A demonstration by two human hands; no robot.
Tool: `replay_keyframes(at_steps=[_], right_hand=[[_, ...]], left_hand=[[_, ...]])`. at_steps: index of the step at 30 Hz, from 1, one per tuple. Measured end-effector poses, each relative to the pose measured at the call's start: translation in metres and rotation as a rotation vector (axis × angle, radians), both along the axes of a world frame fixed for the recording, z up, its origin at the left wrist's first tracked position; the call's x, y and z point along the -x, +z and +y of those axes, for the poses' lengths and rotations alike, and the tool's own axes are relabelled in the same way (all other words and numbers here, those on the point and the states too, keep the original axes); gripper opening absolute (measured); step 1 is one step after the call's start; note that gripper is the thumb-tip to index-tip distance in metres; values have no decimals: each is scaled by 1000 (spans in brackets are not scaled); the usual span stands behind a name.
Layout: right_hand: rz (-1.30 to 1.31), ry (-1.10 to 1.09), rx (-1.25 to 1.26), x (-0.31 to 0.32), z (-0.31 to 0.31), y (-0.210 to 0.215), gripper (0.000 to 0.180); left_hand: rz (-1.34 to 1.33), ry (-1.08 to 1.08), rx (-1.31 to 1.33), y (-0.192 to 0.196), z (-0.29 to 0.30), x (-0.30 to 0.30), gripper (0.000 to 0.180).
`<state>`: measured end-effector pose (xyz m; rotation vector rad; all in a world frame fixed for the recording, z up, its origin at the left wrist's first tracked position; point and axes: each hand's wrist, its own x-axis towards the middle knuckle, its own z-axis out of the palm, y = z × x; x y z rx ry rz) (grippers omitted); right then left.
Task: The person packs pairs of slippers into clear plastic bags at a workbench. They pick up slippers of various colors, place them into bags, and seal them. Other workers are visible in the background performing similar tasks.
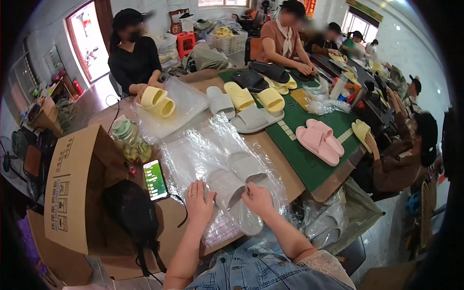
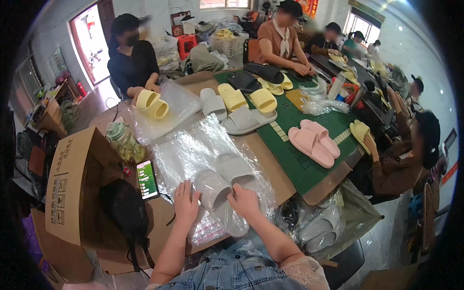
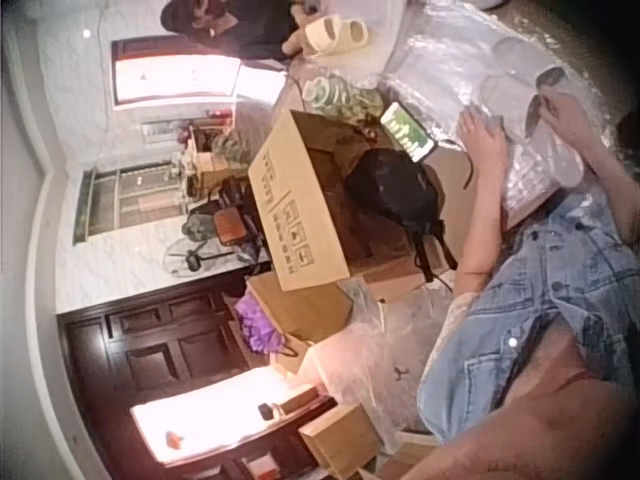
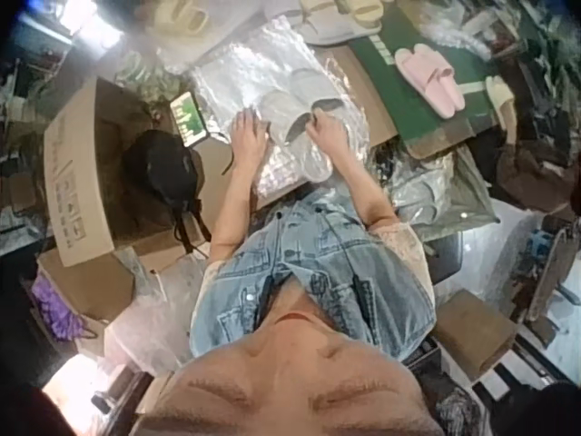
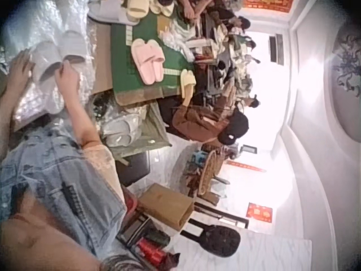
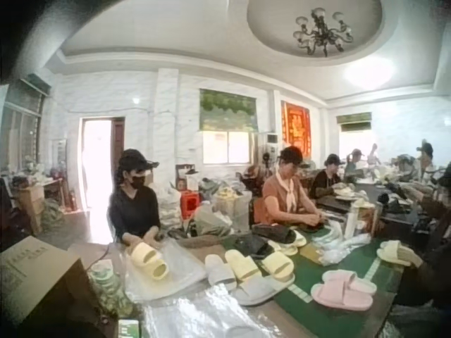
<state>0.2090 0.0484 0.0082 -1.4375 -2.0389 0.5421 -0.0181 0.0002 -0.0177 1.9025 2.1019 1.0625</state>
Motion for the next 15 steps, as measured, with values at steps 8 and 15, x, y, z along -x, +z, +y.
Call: replay_keyframes(at_steps=[8,15], right_hand=[[15,-98,-120,5,-13,14,33],[-12,-73,-31,12,7,2,27]], left_hand=[[35,-21,35,2,-1,0,61],[23,-12,58,-3,0,-2,60]])
